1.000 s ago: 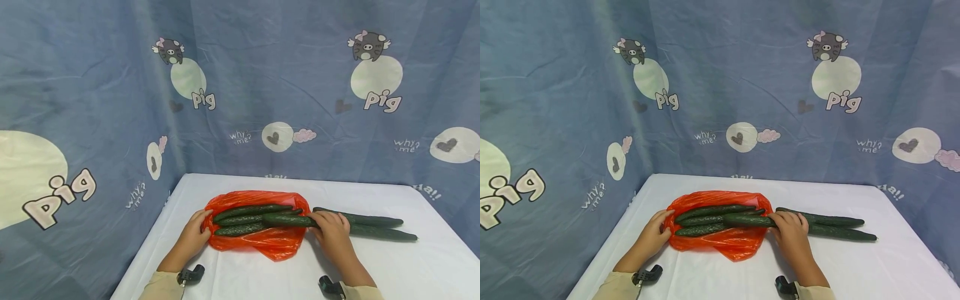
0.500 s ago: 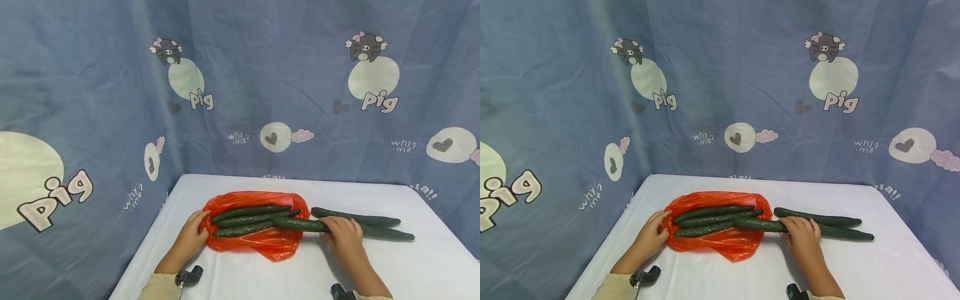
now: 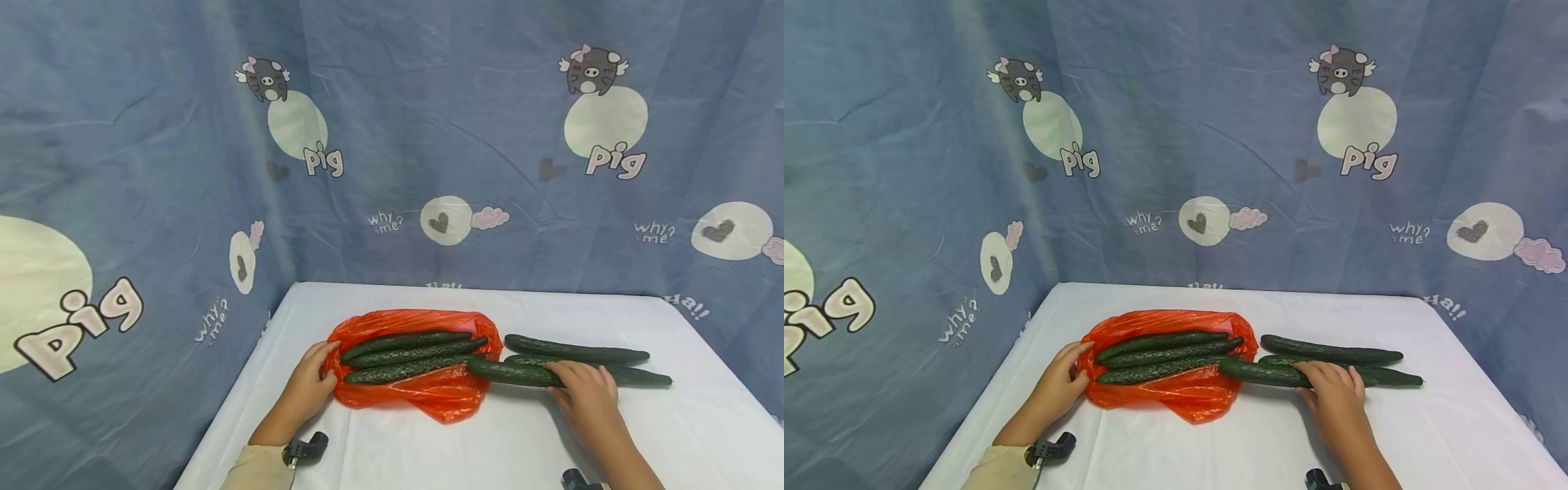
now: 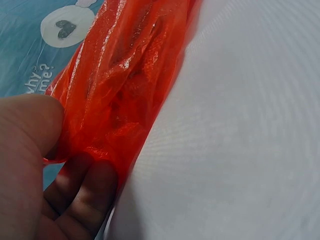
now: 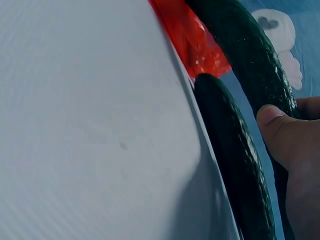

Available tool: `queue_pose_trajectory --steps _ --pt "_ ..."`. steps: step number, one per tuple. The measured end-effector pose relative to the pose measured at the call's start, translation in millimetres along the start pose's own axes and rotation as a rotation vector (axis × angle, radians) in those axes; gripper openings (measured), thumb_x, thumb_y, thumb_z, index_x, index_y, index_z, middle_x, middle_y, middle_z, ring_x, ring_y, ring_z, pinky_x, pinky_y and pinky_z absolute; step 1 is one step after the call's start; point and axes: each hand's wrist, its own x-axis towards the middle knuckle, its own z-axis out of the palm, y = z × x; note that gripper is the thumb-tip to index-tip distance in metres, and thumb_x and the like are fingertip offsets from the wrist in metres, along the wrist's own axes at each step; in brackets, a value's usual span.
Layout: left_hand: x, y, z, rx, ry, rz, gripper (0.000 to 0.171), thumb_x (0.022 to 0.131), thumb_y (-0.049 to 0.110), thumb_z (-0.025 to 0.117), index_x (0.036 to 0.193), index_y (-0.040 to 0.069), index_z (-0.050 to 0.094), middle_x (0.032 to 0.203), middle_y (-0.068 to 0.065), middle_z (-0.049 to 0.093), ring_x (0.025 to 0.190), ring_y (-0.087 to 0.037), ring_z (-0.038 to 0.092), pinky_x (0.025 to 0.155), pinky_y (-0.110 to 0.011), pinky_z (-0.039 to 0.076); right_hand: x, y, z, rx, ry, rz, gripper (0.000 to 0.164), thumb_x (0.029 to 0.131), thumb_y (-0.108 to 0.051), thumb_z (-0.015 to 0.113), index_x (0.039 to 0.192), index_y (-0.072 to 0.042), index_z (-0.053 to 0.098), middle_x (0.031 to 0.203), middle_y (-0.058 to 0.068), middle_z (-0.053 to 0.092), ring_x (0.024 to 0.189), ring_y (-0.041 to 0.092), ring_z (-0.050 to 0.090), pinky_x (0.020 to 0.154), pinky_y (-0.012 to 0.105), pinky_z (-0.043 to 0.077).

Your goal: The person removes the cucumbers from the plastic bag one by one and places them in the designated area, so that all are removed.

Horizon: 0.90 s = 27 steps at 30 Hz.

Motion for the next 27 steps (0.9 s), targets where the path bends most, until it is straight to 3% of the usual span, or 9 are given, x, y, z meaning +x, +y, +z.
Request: queue_pose_trajectory --steps 18,27 --pt "-3.0 -2.5 1.1 -0.001 -0.026 -0.031 0.059 0.092 0.000 0.061 0.150 0.005 0.054 0.154 -0.015 0.050 0.145 -0.037 0.048 0.119 -0.057 0.040 -9 29 -7 0.011 -0.022 0.049 0.043 0.084 -0.010 0.081 0.126 -0.007 0.069 0.128 0.023 0.067 0.124 0.048 0.053 0.110 0.078 0.021" --pt "-0.2 -1.5 0.1 0.004 -0.026 -0.015 0.059 0.092 -0.001 0.062 0.150 0.005 0.055 0.153 -0.015 0.050 0.144 -0.037 0.049 0.119 -0.056 0.040 -13 42 -15 0.007 -0.036 0.083 0.043 0.082 -0.007 0.082 0.123 -0.006 0.070 0.130 0.027 0.065 0.122 0.052 0.052 0.110 0.079 0.020"
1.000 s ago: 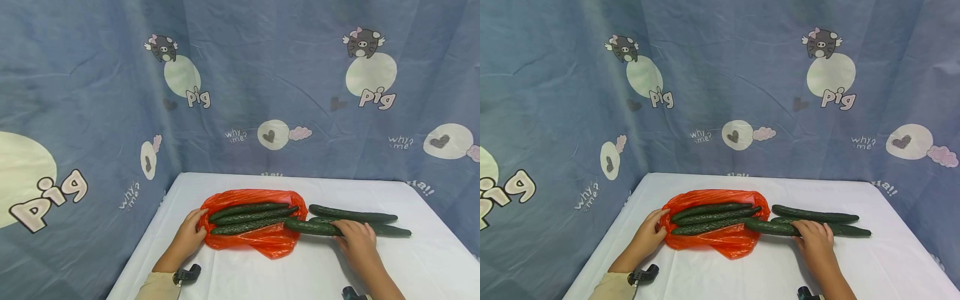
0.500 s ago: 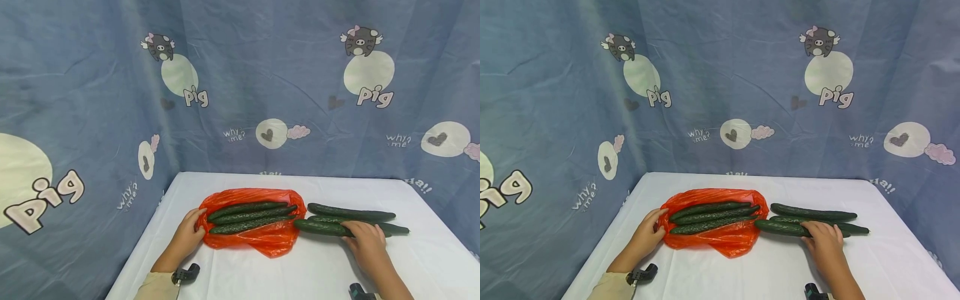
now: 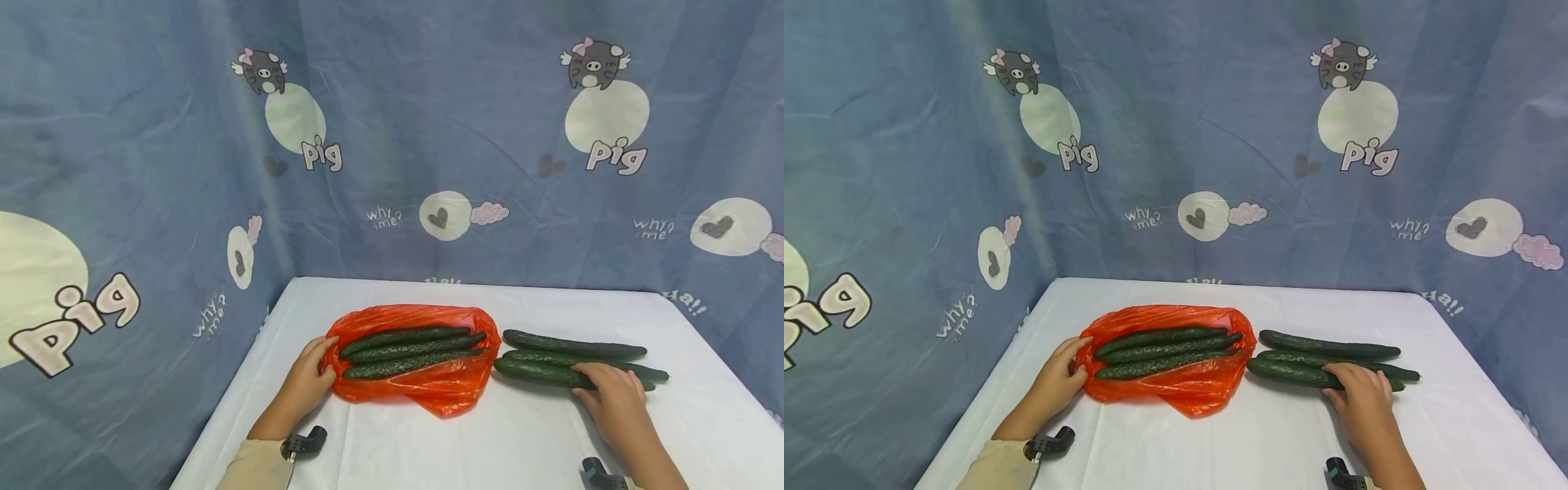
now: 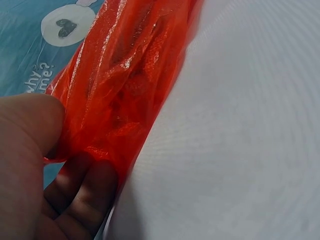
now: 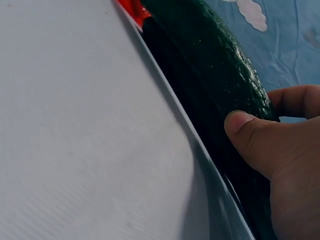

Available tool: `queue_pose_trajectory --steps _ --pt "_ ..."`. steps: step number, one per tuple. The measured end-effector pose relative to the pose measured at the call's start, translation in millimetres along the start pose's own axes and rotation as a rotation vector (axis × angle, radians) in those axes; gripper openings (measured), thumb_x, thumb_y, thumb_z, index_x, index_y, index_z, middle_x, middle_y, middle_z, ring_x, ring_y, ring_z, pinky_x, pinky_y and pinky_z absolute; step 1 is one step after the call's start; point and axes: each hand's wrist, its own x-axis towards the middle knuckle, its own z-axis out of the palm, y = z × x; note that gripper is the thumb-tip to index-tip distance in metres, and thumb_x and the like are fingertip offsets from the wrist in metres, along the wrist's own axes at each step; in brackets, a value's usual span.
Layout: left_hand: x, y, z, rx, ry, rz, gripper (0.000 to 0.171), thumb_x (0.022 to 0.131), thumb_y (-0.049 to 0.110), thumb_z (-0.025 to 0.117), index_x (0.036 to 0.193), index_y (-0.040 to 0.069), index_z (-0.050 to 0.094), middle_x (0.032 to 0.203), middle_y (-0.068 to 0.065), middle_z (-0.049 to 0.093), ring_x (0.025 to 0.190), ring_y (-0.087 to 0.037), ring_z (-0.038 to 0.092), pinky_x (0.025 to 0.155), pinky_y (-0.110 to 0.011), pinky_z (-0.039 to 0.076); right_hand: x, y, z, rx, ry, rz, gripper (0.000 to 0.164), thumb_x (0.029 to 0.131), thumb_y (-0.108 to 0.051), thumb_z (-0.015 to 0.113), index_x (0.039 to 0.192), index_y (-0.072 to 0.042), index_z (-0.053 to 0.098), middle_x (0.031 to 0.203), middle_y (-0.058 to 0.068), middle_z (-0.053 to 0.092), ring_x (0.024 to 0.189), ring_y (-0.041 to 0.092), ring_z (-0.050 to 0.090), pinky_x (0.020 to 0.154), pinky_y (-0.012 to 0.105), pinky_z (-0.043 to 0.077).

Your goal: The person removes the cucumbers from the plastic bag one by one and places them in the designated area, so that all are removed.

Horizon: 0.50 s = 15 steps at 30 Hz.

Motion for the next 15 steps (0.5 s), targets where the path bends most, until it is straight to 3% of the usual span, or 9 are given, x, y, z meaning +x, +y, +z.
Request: queue_pose_trajectory --steps 15 --pt "-0.1 2.2 -0.7 0.007 -0.005 0.000 0.059 0.092 -0.001 0.060 0.151 0.005 0.054 0.155 -0.016 0.049 0.145 -0.038 0.047 0.118 -0.058 0.040 -1 19 -6 0.002 -0.040 0.035 0.043 0.086 -0.007 0.079 0.128 -0.003 0.068 0.134 0.031 0.061 0.124 0.057 0.050 0.112 0.081 0.018"
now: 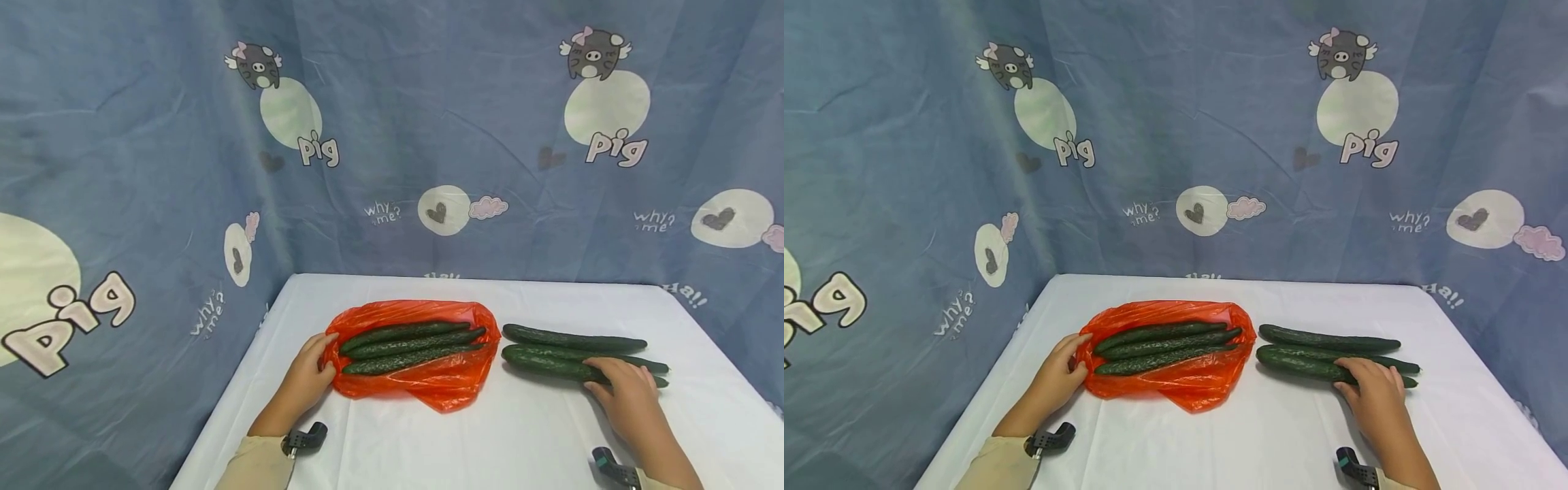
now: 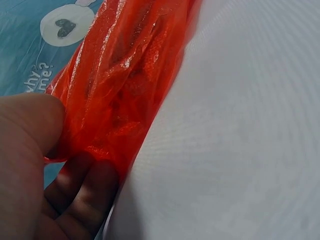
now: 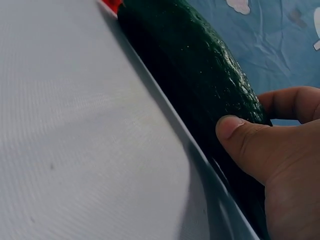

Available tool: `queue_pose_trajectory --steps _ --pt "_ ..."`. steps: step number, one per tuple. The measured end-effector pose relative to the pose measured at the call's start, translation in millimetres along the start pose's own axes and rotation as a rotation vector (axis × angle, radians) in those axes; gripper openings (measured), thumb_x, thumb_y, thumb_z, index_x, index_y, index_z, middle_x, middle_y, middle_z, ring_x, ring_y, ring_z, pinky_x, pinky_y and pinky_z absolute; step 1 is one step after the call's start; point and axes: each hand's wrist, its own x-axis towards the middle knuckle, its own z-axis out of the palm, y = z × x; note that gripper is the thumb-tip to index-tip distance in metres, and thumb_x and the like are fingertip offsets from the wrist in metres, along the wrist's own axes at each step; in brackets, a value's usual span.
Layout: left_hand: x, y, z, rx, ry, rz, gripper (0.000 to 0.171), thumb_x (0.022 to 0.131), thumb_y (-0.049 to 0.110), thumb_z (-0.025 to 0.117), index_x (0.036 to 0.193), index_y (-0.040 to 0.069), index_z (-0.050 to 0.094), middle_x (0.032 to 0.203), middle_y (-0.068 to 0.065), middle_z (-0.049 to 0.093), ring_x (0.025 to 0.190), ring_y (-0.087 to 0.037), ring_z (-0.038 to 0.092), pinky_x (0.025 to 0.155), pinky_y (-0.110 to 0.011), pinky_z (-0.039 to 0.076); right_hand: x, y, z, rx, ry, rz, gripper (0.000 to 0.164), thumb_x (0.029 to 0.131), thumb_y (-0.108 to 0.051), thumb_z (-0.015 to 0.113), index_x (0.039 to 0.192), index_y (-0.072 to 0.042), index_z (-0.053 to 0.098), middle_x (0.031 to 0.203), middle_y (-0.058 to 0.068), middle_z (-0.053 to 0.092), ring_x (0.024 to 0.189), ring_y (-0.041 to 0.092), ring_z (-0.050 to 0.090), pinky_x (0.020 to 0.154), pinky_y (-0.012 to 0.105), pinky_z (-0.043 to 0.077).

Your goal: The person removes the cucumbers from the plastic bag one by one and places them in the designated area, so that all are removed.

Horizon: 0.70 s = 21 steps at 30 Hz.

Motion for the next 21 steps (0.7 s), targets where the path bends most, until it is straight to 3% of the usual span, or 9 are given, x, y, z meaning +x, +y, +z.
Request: queue_pose_trajectory --steps 10,21 --pt "2.1 -0.6 -1.0 -0.004 -0.026 -0.020 0.059 0.093 0.003 0.061 0.152 0.007 0.053 0.157 -0.016 0.047 0.148 -0.038 0.044 0.119 -0.058 0.038 1.3 1.7 2.4 0.007 0.038 -0.005 0.042 0.085 -0.006 0.079 0.126 -0.004 0.068 0.134 0.031 0.062 0.124 0.057 0.050 0.117 0.080 0.010" --pt "1.7 -1.6 0.3 0.007 -0.013 -0.011 0.060 0.092 0.001 0.061 0.151 0.006 0.053 0.157 -0.017 0.047 0.147 -0.040 0.045 0.119 -0.059 0.039 2.9 -1.7 6.8 -0.017 0.055 0.020 0.043 0.082 -0.003 0.080 0.123 -0.004 0.068 0.133 0.030 0.061 0.123 0.056 0.048 0.113 0.083 0.012"
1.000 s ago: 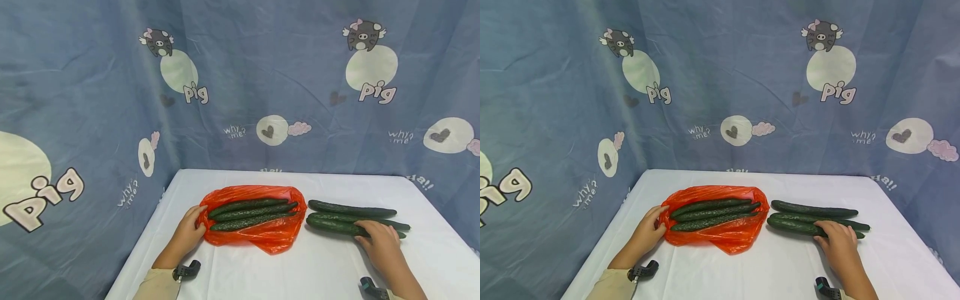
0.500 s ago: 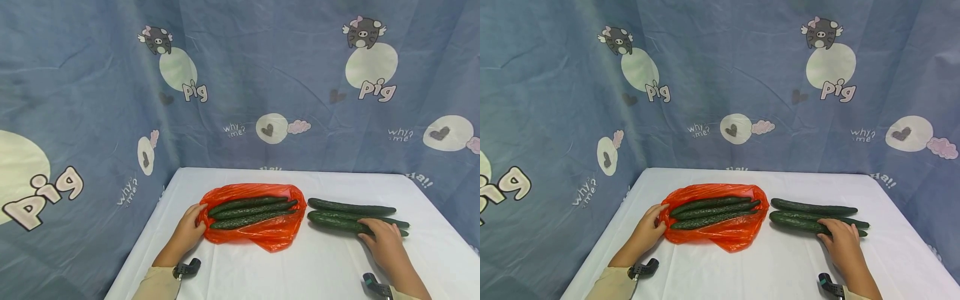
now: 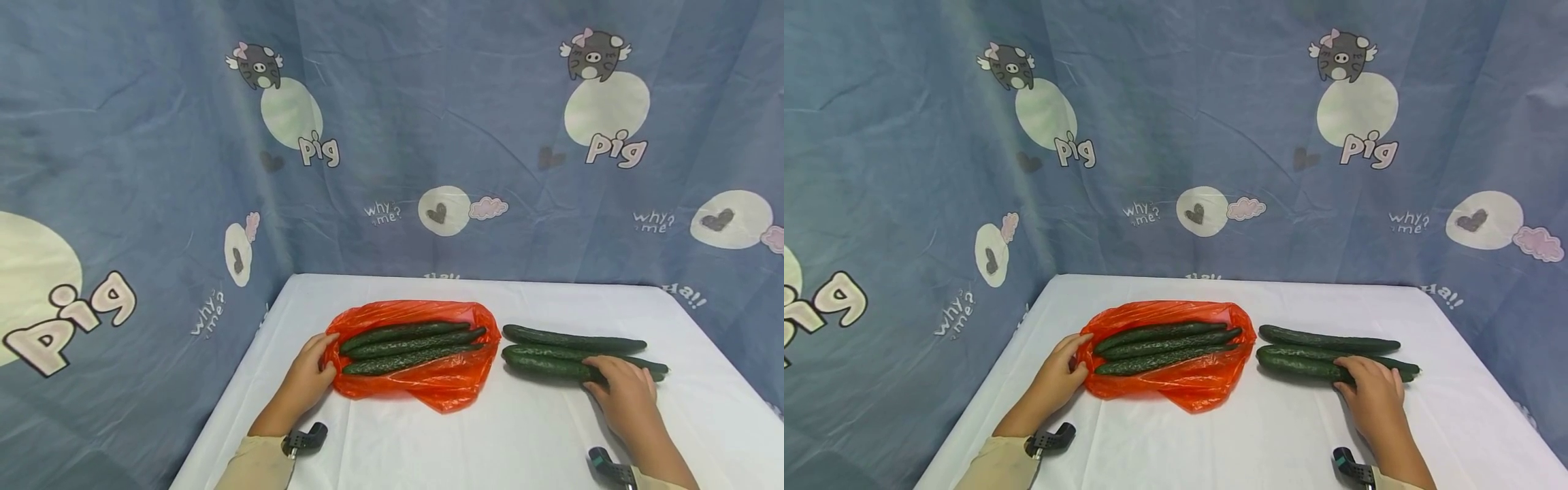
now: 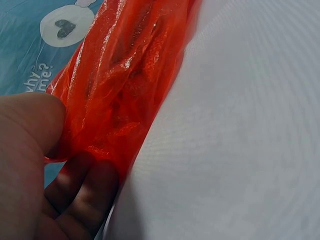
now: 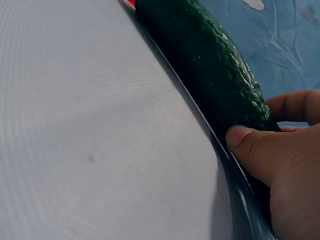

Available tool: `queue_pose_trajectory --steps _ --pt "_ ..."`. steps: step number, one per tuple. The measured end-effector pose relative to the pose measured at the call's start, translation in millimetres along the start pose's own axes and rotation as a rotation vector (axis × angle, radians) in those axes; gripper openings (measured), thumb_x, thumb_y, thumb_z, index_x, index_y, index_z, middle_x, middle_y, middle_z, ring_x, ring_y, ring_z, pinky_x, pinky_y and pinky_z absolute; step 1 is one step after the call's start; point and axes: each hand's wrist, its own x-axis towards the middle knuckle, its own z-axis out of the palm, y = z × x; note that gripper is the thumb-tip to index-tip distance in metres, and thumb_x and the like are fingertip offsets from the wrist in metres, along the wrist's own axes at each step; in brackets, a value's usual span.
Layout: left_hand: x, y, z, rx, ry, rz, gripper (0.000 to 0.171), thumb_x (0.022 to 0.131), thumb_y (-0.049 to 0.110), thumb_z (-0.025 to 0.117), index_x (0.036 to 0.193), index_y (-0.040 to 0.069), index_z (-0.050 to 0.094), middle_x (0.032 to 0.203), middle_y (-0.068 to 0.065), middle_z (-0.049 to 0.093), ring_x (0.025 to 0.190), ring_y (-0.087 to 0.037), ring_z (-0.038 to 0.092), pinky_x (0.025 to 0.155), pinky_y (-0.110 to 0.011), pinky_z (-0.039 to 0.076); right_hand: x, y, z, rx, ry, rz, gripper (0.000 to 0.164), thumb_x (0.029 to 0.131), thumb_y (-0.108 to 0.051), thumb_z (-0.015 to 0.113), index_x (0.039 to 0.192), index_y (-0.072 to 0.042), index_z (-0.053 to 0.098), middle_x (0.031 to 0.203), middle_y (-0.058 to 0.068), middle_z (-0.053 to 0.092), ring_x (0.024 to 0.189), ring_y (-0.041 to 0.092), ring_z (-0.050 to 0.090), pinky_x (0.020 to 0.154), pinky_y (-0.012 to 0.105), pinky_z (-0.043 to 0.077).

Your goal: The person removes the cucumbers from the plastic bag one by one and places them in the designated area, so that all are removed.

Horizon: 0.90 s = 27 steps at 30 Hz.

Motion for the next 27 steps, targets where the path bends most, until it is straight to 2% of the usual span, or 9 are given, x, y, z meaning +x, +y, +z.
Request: queue_pose_trajectory --steps 7,13,20,23,27 --pt "-0.8 0.5 -1.9 -0.005 0.000 0.001 0.060 0.092 0.000 0.061 0.151 0.005 0.053 0.156 -0.015 0.048 0.146 -0.037 0.046 0.119 -0.057 0.039 1.6 -1.9 1.3 -0.007 0.004 -0.019 0.042 0.080 -0.003 0.083 0.120 -0.003 0.071 0.129 0.030 0.060 0.121 0.056 0.049 0.109 0.082 0.021" --pt "0.0 1.3 -0.3 -0.013 -0.008 0.004 0.059 0.093 0.000 0.061 0.151 0.005 0.054 0.156 -0.016 0.048 0.146 -0.038 0.047 0.118 -0.057 0.041 1.2 -1.2 -1.1 -0.045 -0.034 0.038 0.043 0.078 -0.008 0.086 0.119 -0.002 0.072 0.129 0.030 0.060 0.119 0.055 0.050 0.104 0.074 0.032" --pt "-0.5 3.4 -1.2 -0.025 -0.005 0.007 0.059 0.092 0.000 0.061 0.150 0.004 0.055 0.155 -0.017 0.049 0.145 -0.038 0.047 0.118 -0.057 0.040 -0.5 -2.1 -6.3 -0.031 -0.101 0.061 0.052 0.080 -0.021 0.088 0.124 -0.001 0.070 0.132 0.033 0.056 0.120 0.060 0.047 0.102 0.076 0.033" --pt "-0.8 3.3 -1.6 -0.019 -0.008 0.007 0.058 0.092 0.000 0.061 0.150 0.005 0.055 0.156 -0.016 0.048 0.146 -0.038 0.046 0.119 -0.057 0.040 -0.4 -2.9 -6.9 -0.024 -0.112 0.055 0.054 0.082 -0.028 0.086 0.126 0.001 0.070 0.133 0.034 0.054 0.120 0.060 0.046 0.102 0.075 0.032" --pt "-0.9 2.8 -2.0 -0.012 -0.004 0.005 0.058 0.092 0.000 0.061 0.150 0.005 0.055 0.156 -0.015 0.049 0.146 -0.038 0.046 0.119 -0.057 0.040 0.2 -3.8 -4.6 -0.007 -0.087 0.026 0.050 0.091 -0.034 0.079 0.124 0.003 0.070 0.131 0.034 0.056 0.120 0.056 0.048 0.103 0.073 0.032"
